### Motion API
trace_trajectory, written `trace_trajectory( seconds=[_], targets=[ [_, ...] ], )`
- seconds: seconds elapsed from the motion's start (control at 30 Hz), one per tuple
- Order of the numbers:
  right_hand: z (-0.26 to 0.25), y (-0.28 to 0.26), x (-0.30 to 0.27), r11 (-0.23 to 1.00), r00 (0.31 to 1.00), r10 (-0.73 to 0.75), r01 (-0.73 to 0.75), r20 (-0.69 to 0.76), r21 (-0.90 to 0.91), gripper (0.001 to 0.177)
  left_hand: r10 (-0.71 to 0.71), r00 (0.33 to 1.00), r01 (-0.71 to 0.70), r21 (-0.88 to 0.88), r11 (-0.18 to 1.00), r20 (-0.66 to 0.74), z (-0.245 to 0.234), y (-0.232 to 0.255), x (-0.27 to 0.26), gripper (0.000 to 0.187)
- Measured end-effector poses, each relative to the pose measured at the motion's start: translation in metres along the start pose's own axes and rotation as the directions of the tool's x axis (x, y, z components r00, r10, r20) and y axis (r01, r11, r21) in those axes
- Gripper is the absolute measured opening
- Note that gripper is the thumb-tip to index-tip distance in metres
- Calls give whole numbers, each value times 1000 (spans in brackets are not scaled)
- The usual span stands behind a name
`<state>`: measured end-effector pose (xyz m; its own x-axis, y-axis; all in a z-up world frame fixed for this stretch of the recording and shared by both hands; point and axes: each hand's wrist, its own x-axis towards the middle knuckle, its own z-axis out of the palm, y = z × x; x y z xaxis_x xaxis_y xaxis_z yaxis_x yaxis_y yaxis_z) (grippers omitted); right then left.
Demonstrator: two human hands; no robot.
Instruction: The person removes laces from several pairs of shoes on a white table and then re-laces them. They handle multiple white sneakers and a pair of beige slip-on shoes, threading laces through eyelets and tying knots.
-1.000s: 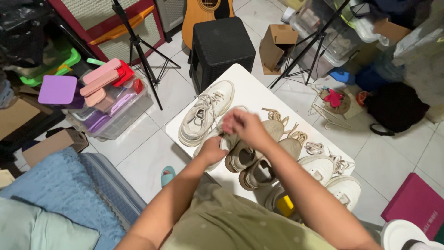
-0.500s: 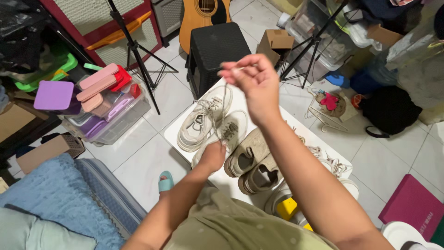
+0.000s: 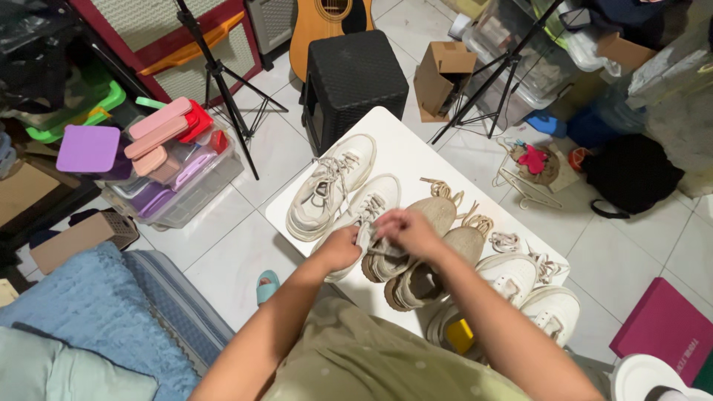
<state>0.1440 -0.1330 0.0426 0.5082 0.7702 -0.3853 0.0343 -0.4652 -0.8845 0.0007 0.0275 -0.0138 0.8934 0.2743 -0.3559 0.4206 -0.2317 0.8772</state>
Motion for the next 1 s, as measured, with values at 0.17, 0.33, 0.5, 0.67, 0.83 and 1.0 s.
trace_trajectory(
  seconds=[0.17,0.33,0.5,0.67,0.83,1.0],
  targets=[
    [35,24,0,995,984,-86,93,-157,34,16,-7,965,-3,-37,999,-263,6,2,-13,34],
    [35,17,2,980,964,-190,176,-186,-92,13,-25,934,-28,-145,989,-357,9,13,-21,35],
    [36,-3,-6,963,964,-178,130,-198,-235,12,-51,910,27,-65,998,-411,5,18,-24,26],
    [36,-33,-16,904,950,-249,158,-190,-397,15,-3,919,-4,-17,1000,-393,2,21,-27,23],
    [38,-54,-15,833,945,-295,181,-143,-523,32,59,923,-80,-41,996,-380,2,18,-26,24],
    [34,-59,-18,798,918,-394,315,-49,-513,31,95,910,-96,17,995,-403,0,19,-23,22]
  ],
)
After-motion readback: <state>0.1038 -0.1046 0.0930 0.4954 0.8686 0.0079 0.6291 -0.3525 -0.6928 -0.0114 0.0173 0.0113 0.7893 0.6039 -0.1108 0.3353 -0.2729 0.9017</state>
